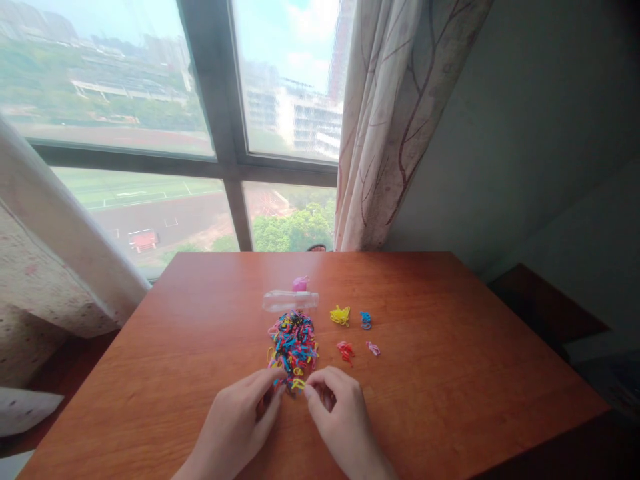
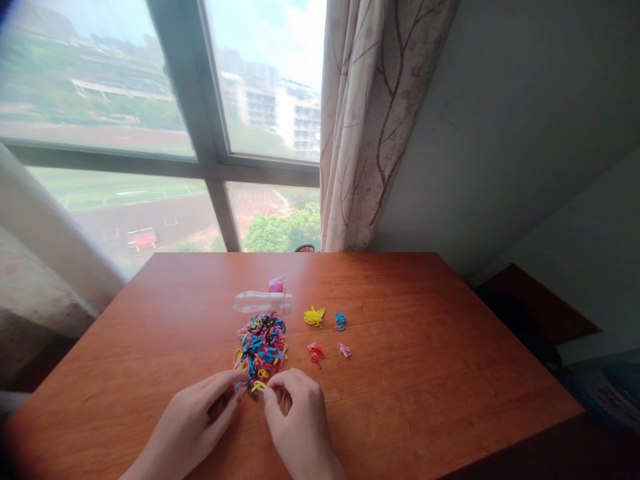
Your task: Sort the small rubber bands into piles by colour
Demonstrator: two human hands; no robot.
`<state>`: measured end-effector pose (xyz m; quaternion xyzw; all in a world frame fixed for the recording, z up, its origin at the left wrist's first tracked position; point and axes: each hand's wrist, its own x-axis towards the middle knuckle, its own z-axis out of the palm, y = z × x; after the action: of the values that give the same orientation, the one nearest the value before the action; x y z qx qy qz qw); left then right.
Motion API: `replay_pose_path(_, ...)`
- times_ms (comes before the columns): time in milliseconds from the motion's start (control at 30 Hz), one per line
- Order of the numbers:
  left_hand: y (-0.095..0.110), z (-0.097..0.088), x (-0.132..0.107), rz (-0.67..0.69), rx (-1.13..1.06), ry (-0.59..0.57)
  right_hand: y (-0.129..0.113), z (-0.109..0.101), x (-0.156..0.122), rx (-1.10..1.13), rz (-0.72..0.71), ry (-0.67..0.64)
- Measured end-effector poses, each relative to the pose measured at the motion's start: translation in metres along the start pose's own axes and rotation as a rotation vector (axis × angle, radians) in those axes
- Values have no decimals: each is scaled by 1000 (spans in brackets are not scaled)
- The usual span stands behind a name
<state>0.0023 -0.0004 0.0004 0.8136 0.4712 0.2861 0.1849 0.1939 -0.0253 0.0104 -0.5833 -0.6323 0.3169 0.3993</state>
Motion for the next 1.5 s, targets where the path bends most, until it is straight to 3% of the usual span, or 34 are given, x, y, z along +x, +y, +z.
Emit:
replay_pose_path(600, 6, 2, 2, -40, -102, -102, -4, 0, 2, 151, 37, -20)
replay_pose_path(767, 3, 4, 0, -25, -45, -122, 15, -22, 18, -52, -23, 52)
replay_pose_path(967, 3, 2, -1, 28, -5, -79, 35, -63, 67, -537, -45, 173)
replay_pose_path(1167, 6, -1, 1, 67, 6, -43, 40, -64, 94, -669, -53, 166)
replay_pose_path(1333, 4, 1, 0, 76, 49, -67, 43, -64, 88, -648, -61, 154)
replay_pose_path(1500, 2, 3, -1, 70, 96, -112, 41, -62, 61, -540, -71, 159)
